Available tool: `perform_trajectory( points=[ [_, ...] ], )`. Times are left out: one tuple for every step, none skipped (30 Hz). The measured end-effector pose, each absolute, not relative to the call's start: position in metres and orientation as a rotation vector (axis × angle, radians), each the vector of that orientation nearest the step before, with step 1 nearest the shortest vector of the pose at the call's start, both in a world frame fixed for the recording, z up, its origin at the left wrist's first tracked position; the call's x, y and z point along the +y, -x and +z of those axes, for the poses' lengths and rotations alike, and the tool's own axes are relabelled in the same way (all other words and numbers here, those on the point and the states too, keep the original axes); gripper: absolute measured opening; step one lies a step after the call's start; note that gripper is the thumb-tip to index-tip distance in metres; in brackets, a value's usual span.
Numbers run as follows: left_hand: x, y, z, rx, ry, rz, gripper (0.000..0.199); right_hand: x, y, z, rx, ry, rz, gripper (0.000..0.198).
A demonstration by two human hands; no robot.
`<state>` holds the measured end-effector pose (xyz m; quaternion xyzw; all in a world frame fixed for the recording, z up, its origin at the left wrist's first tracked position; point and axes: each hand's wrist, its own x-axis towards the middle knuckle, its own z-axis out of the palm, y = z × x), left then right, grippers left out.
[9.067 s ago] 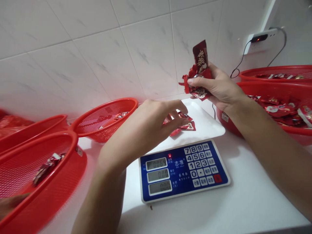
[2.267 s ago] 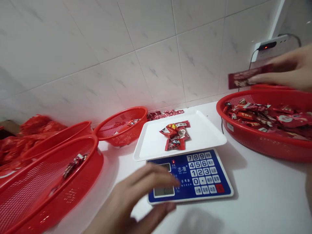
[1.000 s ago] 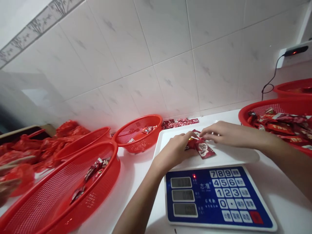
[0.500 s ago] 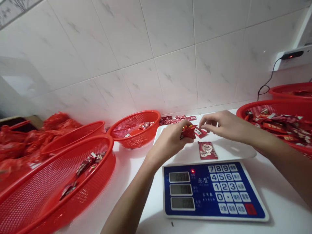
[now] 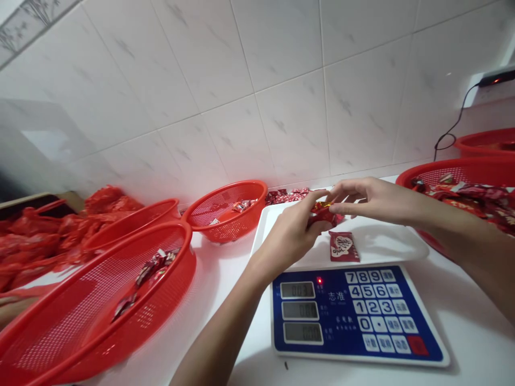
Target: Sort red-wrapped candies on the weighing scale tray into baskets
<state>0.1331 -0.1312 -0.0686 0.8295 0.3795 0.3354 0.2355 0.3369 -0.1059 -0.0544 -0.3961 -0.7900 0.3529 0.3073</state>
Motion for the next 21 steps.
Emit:
perform_trajectory(
  points=[
    [-0.131,-0.134,-0.070,1.035,-2.251,0.922,0.050,-0.108,-0.335,-0.055,-2.071,1.060,0.899,0.027],
    [-0.131,-0.136,-0.070,1.031,-2.224,0.924,0.050,-0.110,-0.333,-0.055,-2.057,1.069,0.864,0.023],
    [-0.131,-0.137,-0.070,1.032,-2.199,0.929,0.050,-0.112,-0.331,-0.055,-2.049,1.072,0.836,0.018],
    [-0.132,-0.137,-0.069,1.041,-2.174,0.937,0.049,-0.113,-0.329,-0.056,-2.036,1.063,0.819,0.015],
    [-0.133,-0.137,-0.068,1.061,-2.153,0.945,0.048,-0.114,-0.328,-0.056,-2.015,1.034,0.808,0.013],
    [-0.134,-0.136,-0.065,1.092,-2.137,0.950,0.047,-0.114,-0.328,-0.056,-1.988,0.993,0.807,0.012],
    [-0.135,-0.134,-0.062,1.133,-2.125,0.946,0.047,-0.113,-0.328,-0.057,-1.956,0.951,0.815,0.011],
    [-0.134,-0.131,-0.059,1.173,-2.122,0.928,0.046,-0.111,-0.328,-0.057,-1.919,0.920,0.830,0.011],
    [-0.134,-0.128,-0.056,1.206,-2.129,0.899,0.046,-0.109,-0.329,-0.057,-1.872,0.904,0.848,0.010],
    [-0.133,-0.124,-0.053,1.231,-2.144,0.865,0.046,-0.107,-0.331,-0.056,-1.821,0.902,0.865,0.007],
    [-0.132,-0.121,-0.050,1.245,-2.162,0.832,0.047,-0.106,-0.332,-0.056,-1.774,0.910,0.889,0.005],
    [-0.130,-0.118,-0.048,1.256,-2.175,0.802,0.047,-0.105,-0.332,-0.055,-1.737,0.919,0.917,0.004],
    [-0.130,-0.117,-0.046,1.261,-2.183,0.774,0.047,-0.104,-0.332,-0.054,-1.718,0.923,0.945,0.005],
    [-0.129,-0.117,-0.045,1.262,-2.191,0.746,0.046,-0.104,-0.332,-0.054,-1.712,0.924,0.967,0.005],
    [-0.129,-0.117,-0.045,1.262,-2.202,0.726,0.044,-0.104,-0.331,-0.054,-1.720,0.921,0.978,0.005],
    [-0.130,-0.119,-0.045,1.262,-2.224,0.716,0.040,-0.105,-0.330,-0.055,-1.741,0.916,0.978,0.005],
    [-0.130,-0.120,-0.045,1.265,-2.256,0.718,0.037,-0.105,-0.330,-0.056,-1.763,0.910,0.968,0.004],
    [-0.130,-0.122,-0.046,1.272,-2.289,0.734,0.034,-0.105,-0.329,-0.057,-1.783,0.903,0.954,0.003],
    [-0.130,-0.123,-0.047,1.282,-2.312,0.754,0.032,-0.104,-0.330,-0.057,-1.798,0.894,0.946,0.005],
    [-0.129,-0.123,-0.048,1.292,-2.315,0.778,0.032,-0.104,-0.331,-0.058,-1.810,0.884,0.945,0.011],
    [-0.128,-0.123,-0.049,1.293,-2.297,0.794,0.031,-0.103,-0.332,-0.058,-1.822,0.869,0.952,0.018]
  ],
)
